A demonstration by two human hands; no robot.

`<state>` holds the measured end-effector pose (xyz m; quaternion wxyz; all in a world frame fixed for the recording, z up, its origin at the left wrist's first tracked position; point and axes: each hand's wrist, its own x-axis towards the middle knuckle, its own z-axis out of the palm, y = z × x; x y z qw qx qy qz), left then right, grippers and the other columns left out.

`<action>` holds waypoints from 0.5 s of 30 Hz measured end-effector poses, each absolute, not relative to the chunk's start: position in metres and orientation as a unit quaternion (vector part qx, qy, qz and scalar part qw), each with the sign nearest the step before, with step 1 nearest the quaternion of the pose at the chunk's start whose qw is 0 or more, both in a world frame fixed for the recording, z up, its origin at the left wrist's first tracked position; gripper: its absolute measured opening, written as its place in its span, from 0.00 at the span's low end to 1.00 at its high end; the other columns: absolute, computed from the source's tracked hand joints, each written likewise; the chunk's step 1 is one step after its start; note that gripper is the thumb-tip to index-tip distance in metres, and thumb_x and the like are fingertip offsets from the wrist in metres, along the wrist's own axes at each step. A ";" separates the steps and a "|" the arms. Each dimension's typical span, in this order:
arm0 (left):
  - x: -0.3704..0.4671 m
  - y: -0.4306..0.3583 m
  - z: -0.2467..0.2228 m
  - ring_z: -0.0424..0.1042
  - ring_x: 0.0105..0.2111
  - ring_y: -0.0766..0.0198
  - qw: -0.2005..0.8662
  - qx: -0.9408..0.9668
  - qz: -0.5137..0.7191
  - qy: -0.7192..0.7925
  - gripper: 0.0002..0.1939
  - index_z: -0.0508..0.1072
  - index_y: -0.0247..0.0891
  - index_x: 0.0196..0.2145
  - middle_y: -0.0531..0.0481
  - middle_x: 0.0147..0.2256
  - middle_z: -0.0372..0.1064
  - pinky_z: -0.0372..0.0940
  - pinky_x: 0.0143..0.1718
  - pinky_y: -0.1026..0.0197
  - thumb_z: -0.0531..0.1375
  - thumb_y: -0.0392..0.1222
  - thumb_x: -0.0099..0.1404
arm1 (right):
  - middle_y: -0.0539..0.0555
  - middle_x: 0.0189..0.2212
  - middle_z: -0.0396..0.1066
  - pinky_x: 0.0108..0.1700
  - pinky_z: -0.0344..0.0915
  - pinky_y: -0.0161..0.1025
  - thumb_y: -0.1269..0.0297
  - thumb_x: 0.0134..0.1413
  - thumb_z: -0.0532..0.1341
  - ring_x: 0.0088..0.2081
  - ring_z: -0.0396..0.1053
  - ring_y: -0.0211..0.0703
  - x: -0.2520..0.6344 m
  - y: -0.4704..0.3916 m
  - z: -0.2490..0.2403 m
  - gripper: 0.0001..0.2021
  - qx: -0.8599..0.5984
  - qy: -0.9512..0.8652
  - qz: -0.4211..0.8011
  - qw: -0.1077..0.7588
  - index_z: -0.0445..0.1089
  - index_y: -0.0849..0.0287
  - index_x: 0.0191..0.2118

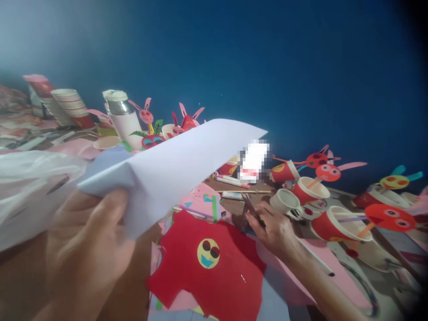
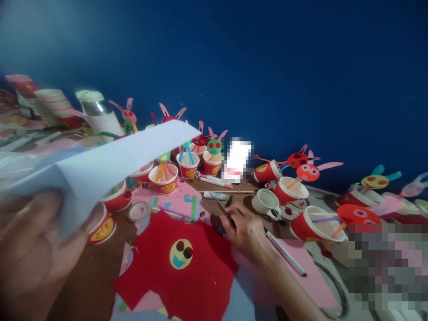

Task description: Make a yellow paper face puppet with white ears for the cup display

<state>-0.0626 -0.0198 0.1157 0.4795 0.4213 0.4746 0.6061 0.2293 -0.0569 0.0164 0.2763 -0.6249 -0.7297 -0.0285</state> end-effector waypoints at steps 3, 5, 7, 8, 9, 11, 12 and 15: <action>-0.048 -0.017 0.124 0.73 0.34 0.57 0.486 0.412 0.640 0.430 0.10 0.73 0.54 0.38 0.59 0.32 0.75 0.69 0.24 0.61 0.63 0.44 0.56 | 0.55 0.26 0.70 0.29 0.62 0.38 0.61 0.60 0.52 0.27 0.69 0.45 0.237 -0.065 0.014 0.13 -0.644 -0.709 -0.025 0.286 0.68 0.59 0.29; -0.042 -0.014 0.122 0.72 0.29 0.60 0.521 0.412 0.637 0.392 0.10 0.74 0.49 0.36 0.57 0.31 0.75 0.69 0.24 0.61 0.64 0.41 0.55 | 0.56 0.26 0.72 0.30 0.65 0.38 0.61 0.61 0.51 0.28 0.71 0.45 0.239 -0.070 0.019 0.13 -0.658 -0.685 -0.011 0.312 0.70 0.59 0.34; -0.039 -0.011 0.114 0.71 0.24 0.63 0.542 0.414 0.616 0.394 0.08 0.74 0.44 0.35 0.55 0.26 0.73 0.68 0.24 0.63 0.65 0.41 0.54 | 0.54 0.26 0.74 0.31 0.67 0.38 0.60 0.62 0.50 0.28 0.72 0.45 0.235 -0.073 0.030 0.13 -0.672 -0.645 0.043 0.361 0.70 0.57 0.41; -0.038 -0.009 0.109 0.70 0.24 0.64 0.547 0.420 0.603 0.400 0.09 0.74 0.43 0.36 0.55 0.26 0.73 0.67 0.24 0.63 0.65 0.41 0.54 | 0.53 0.24 0.74 0.29 0.67 0.38 0.59 0.61 0.50 0.26 0.72 0.45 0.231 -0.074 0.035 0.14 -0.676 -0.620 0.085 0.389 0.70 0.57 0.43; -0.038 -0.008 0.104 0.71 0.25 0.63 0.563 0.428 0.581 0.402 0.11 0.74 0.42 0.37 0.54 0.27 0.73 0.68 0.26 0.63 0.65 0.41 0.54 | 0.52 0.21 0.73 0.27 0.67 0.38 0.57 0.61 0.51 0.24 0.71 0.45 0.226 -0.075 0.041 0.14 -0.678 -0.597 0.125 0.411 0.70 0.56 0.44; -0.039 -0.005 0.094 0.72 0.30 0.62 0.599 0.450 0.536 0.390 0.13 0.73 0.42 0.40 0.52 0.31 0.75 0.69 0.32 0.62 0.64 0.41 0.56 | 0.51 0.20 0.72 0.26 0.68 0.37 0.54 0.60 0.51 0.23 0.71 0.45 0.213 -0.079 0.049 0.16 -0.676 -0.570 0.181 0.430 0.71 0.56 0.44; -0.040 -0.003 0.090 0.72 0.31 0.62 0.612 0.456 0.521 0.383 0.14 0.72 0.42 0.42 0.52 0.33 0.75 0.68 0.35 0.62 0.63 0.41 0.57 | 0.52 0.23 0.74 0.28 0.69 0.36 0.53 0.60 0.50 0.26 0.72 0.46 0.207 -0.082 0.051 0.17 -0.675 -0.564 0.207 0.428 0.71 0.55 0.44; -0.042 0.002 0.081 0.71 0.30 0.67 0.637 0.458 0.506 0.358 0.15 0.70 0.42 0.46 0.51 0.35 0.74 0.67 0.33 0.66 0.61 0.41 0.60 | 0.55 0.40 0.75 0.36 0.70 0.36 0.51 0.57 0.52 0.41 0.72 0.50 0.195 -0.092 0.052 0.19 -0.654 -0.557 0.287 0.424 0.70 0.52 0.48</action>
